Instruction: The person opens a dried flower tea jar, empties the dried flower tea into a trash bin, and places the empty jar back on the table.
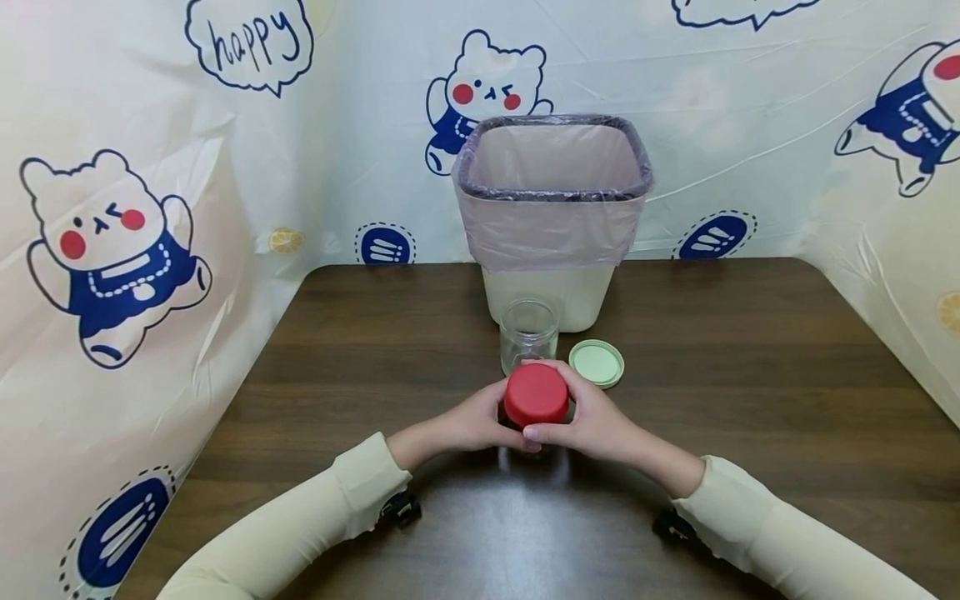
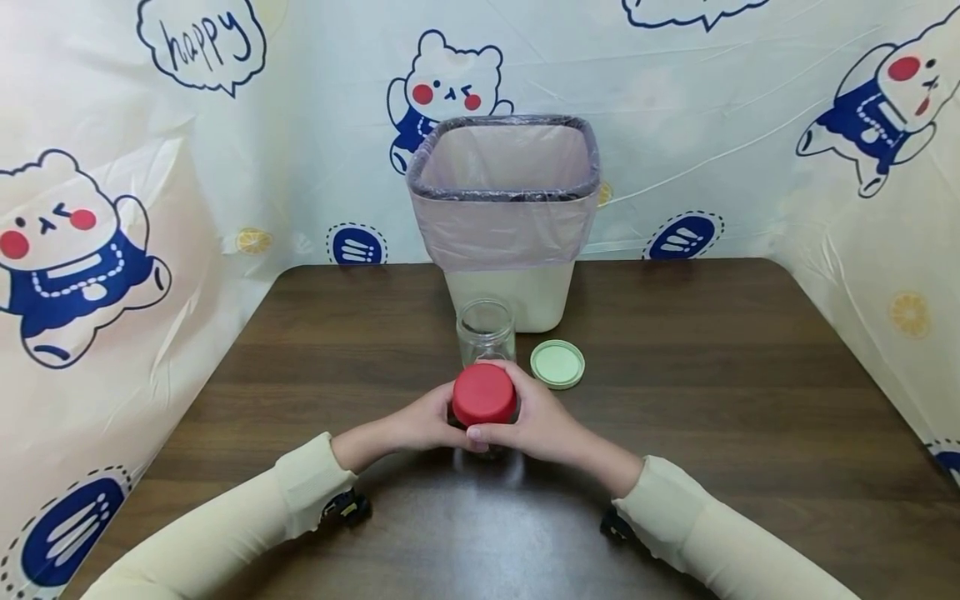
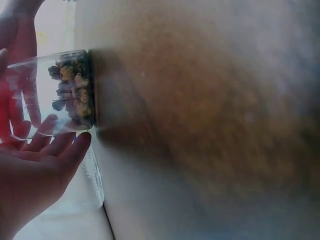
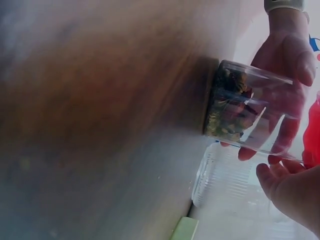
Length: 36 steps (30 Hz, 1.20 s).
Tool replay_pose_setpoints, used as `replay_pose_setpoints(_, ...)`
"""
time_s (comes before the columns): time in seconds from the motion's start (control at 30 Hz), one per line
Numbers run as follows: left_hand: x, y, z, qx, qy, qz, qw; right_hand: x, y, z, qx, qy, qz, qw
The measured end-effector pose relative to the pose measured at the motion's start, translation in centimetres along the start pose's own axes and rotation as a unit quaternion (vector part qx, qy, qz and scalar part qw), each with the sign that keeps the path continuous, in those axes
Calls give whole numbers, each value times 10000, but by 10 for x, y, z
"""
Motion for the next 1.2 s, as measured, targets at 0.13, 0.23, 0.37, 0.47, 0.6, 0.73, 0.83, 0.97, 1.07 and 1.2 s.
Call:
replay_pose_setpoints(0.13,0,-1,-2,417,-81,-103,9990,1,0,1,170,-42,58,9998)
replay_pose_setpoints(0.23,0,-2,-3,646,-193,-206,9975,1,0,1,319,-56,142,9994)
replay_pose_setpoints(0.37,-1,-2,-4,692,-315,-212,9969,2,0,0,501,-107,266,9983)
replay_pose_setpoints(0.47,0,-2,-3,714,-334,-191,9967,3,-2,-1,570,-140,357,9976)
replay_pose_setpoints(0.6,0,-3,-3,781,-321,-236,9962,5,-3,-3,601,-154,479,9969)
replay_pose_setpoints(0.73,0,-3,-3,832,-355,-265,9955,6,-4,-4,665,-217,589,9958)
replay_pose_setpoints(0.83,0,-3,-2,860,-421,-266,9950,7,-5,-5,697,-276,687,9948)
replay_pose_setpoints(0.97,0,-3,-1,843,-473,-258,9950,10,-6,-6,838,-358,925,9915)
replay_pose_setpoints(1.07,0,-4,0,836,-462,-236,9951,12,-7,-7,1030,-466,1190,9864)
replay_pose_setpoints(1.2,1,-4,0,855,-470,-199,9950,16,-10,-10,1164,-559,1556,9794)
Point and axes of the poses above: each hand's wrist, its own x-axis towards the middle knuckle, its own y-axis out of the palm, z = x × y, the point moved 3 cm from there along x, towards the middle knuckle, and after that the axes turned 4 degrees about -x, right-handed, at the moved point
